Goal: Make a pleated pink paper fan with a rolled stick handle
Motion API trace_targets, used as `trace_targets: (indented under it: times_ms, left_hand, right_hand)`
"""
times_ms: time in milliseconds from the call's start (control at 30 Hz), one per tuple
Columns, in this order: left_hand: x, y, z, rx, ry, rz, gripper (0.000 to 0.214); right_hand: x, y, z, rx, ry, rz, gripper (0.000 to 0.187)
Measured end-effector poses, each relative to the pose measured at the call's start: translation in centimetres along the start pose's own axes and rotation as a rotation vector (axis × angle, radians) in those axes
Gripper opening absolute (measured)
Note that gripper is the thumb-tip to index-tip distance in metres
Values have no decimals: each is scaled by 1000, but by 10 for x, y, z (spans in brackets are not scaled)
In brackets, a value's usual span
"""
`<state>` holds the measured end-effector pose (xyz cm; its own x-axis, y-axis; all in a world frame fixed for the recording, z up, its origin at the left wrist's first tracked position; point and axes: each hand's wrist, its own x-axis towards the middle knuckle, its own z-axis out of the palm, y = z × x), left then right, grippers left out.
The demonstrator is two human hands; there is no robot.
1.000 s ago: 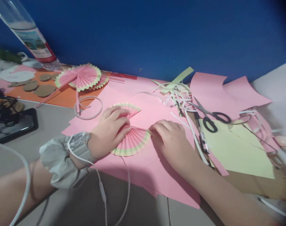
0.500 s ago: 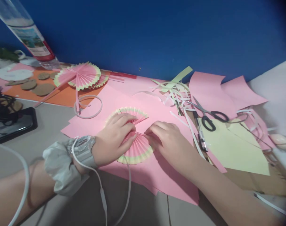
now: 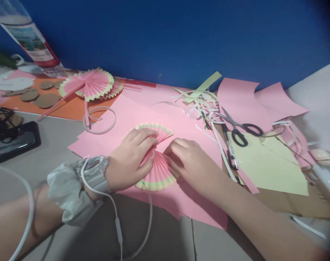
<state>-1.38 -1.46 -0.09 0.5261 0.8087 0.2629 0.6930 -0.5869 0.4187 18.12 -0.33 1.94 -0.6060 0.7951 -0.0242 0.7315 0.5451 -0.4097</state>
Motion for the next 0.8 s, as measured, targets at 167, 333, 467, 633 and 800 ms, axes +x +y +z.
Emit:
trace_targets:
  times_ms: [167, 333, 467, 633, 800]
  left_hand:
    - [-1, -2, 1, 133, -75, -82, 48]
    - [-2, -2, 4, 124, -147, -73, 56]
    - [-2, -2, 6, 105, -136, -45, 57]
    - [-2, -1, 6, 115, -135, -43, 57]
    - [-1, -1, 5, 124, -148, -46, 57]
  right_hand:
    - [-2, 2, -1, 24, 3, -7, 15]
    - [-1, 2, -2, 96, -4, 12, 15]
    - [2, -1, 0, 109, -3, 20, 17]
    - [3, -2, 1, 105, -16, 5, 17]
    - [1, -1, 2, 138, -23, -7, 17]
